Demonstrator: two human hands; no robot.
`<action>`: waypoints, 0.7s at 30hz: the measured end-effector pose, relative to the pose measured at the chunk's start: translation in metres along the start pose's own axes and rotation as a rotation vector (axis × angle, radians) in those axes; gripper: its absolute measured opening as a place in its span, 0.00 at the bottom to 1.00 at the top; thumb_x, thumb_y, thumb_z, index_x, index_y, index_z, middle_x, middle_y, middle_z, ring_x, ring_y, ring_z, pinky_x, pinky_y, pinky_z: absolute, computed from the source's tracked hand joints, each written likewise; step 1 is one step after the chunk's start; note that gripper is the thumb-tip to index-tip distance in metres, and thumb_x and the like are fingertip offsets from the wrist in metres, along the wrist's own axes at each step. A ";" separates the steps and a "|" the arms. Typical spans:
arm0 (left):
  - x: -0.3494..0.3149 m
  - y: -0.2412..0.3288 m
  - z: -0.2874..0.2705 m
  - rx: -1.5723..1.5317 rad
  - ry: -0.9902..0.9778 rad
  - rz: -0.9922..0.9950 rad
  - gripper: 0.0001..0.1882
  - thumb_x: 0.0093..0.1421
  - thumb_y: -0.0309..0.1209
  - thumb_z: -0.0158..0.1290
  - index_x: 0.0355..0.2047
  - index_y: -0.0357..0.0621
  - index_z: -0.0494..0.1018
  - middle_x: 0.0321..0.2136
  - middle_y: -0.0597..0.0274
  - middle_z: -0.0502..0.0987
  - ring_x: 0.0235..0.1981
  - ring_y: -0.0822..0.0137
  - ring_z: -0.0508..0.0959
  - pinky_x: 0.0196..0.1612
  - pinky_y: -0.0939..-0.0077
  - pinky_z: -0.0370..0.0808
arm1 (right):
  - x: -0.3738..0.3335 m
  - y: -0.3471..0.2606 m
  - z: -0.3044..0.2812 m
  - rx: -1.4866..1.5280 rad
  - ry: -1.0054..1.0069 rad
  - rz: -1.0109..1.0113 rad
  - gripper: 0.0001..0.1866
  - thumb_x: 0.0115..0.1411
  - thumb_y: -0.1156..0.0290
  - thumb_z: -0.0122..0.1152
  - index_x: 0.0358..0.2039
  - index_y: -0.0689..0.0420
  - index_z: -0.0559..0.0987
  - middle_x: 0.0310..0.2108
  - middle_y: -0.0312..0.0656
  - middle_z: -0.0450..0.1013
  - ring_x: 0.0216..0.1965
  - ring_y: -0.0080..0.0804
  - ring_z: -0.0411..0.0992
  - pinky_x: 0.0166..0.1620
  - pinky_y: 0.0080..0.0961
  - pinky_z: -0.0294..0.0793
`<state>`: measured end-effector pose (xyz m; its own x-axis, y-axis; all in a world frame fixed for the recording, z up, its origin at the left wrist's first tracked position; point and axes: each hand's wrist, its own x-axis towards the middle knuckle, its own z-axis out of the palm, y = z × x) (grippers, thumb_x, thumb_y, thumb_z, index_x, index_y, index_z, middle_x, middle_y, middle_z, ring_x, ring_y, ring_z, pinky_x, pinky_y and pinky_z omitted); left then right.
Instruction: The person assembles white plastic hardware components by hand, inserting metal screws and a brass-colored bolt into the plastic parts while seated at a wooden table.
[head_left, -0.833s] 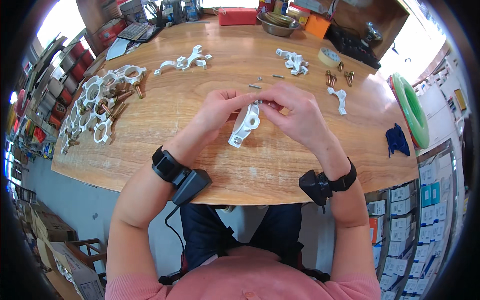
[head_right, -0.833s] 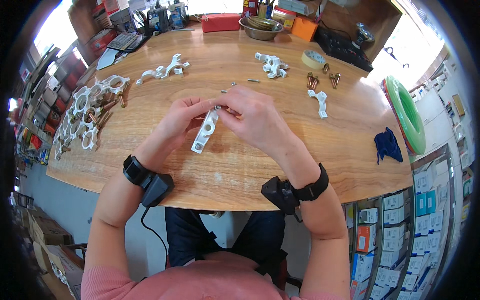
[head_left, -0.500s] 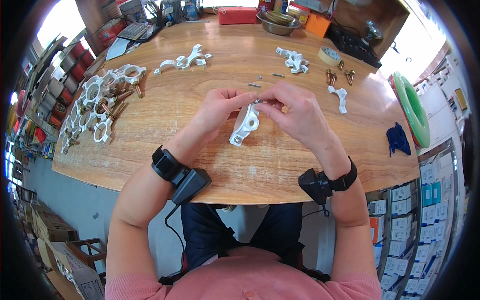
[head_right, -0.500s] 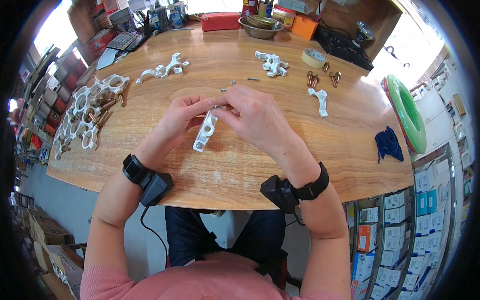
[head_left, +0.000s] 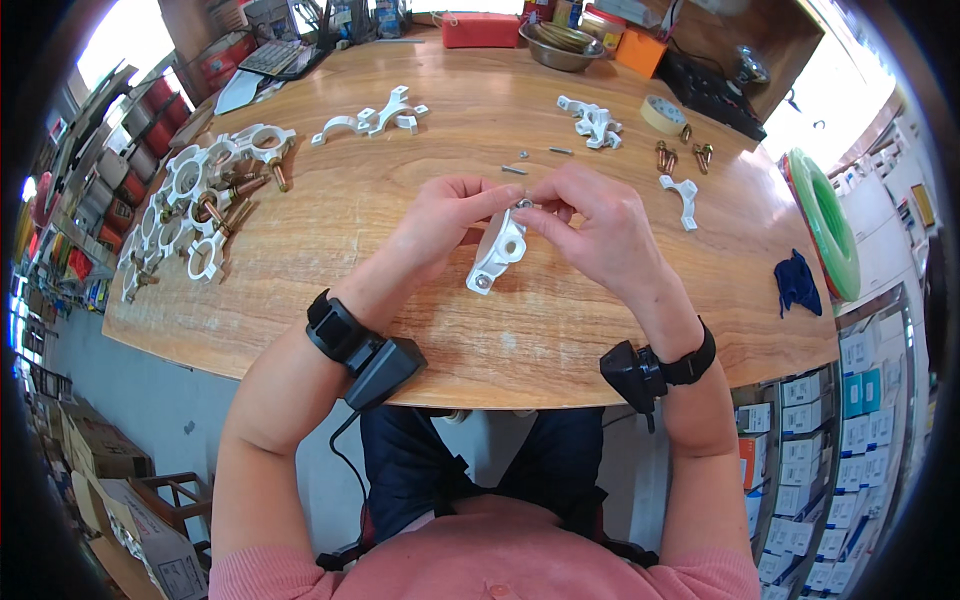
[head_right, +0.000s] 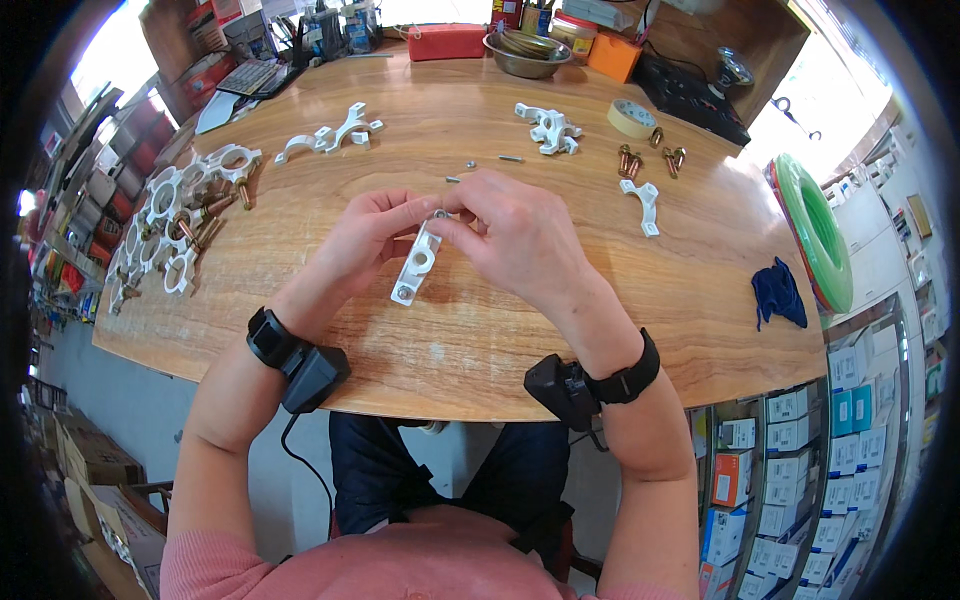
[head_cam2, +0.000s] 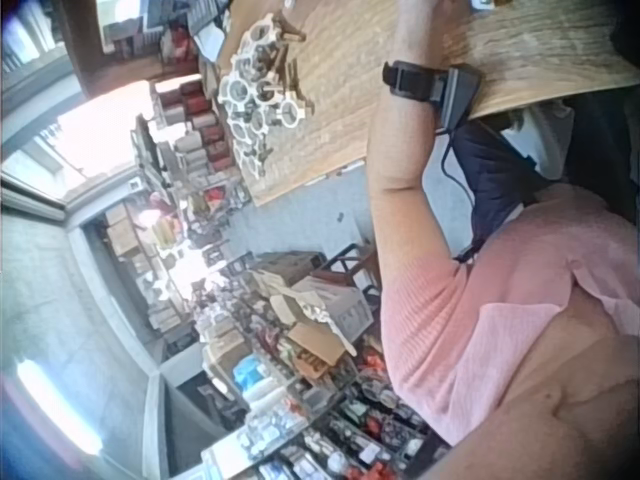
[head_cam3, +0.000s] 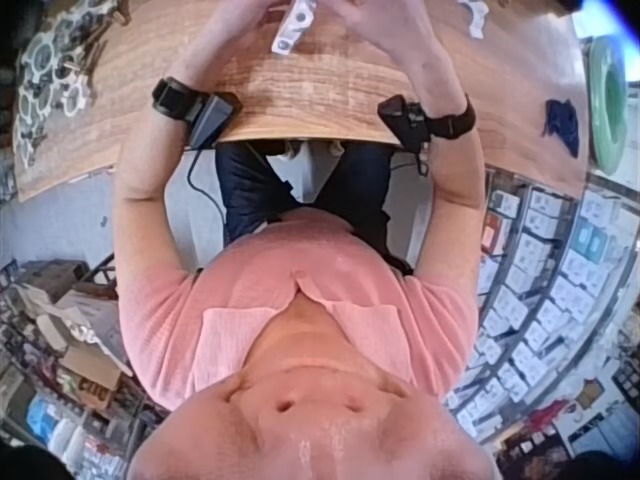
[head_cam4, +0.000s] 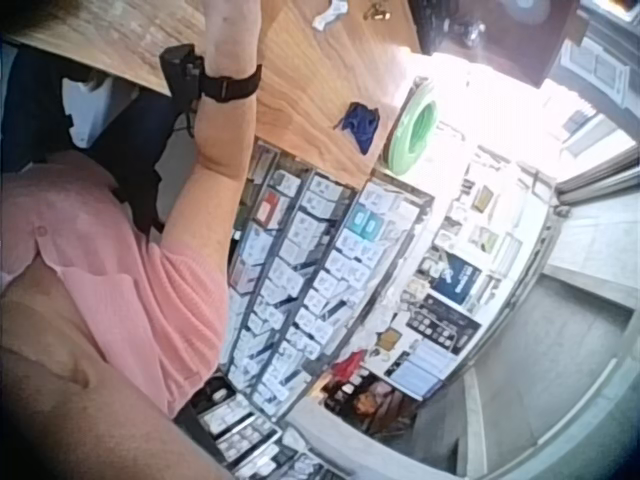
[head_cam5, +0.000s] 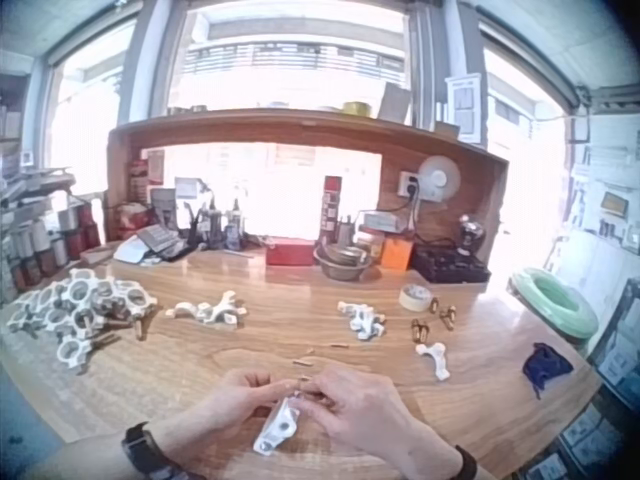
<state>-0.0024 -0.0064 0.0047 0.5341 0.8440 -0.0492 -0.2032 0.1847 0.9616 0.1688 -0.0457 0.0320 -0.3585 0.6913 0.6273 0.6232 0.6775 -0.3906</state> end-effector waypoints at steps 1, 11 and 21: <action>0.000 0.000 0.000 -0.001 0.001 -0.001 0.11 0.54 0.37 0.51 0.28 0.40 0.72 0.21 0.67 0.73 0.22 0.78 0.71 0.28 0.82 0.69 | 0.000 -0.002 -0.001 -0.016 -0.003 0.015 0.07 0.46 0.71 0.59 0.28 0.55 0.75 0.19 0.38 0.66 0.18 0.30 0.67 0.22 0.23 0.65; 0.003 -0.004 -0.001 -0.142 -0.005 -0.030 0.11 0.54 0.35 0.51 0.28 0.37 0.72 0.22 0.64 0.73 0.22 0.76 0.72 0.25 0.84 0.70 | 0.001 -0.001 0.003 0.036 0.038 -0.051 0.06 0.46 0.74 0.58 0.27 0.57 0.75 0.19 0.38 0.66 0.19 0.32 0.66 0.22 0.23 0.65; 0.003 -0.005 -0.003 -0.159 0.026 -0.049 0.12 0.53 0.35 0.52 0.27 0.35 0.71 0.19 0.61 0.73 0.17 0.74 0.72 0.17 0.83 0.69 | 0.001 -0.004 0.004 0.076 0.035 -0.018 0.07 0.45 0.75 0.58 0.28 0.58 0.75 0.19 0.40 0.66 0.20 0.33 0.66 0.23 0.24 0.64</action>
<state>-0.0025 -0.0032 -0.0009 0.5254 0.8445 -0.1039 -0.3057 0.3013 0.9032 0.1634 -0.0470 0.0317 -0.3435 0.6708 0.6573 0.5622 0.7075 -0.4281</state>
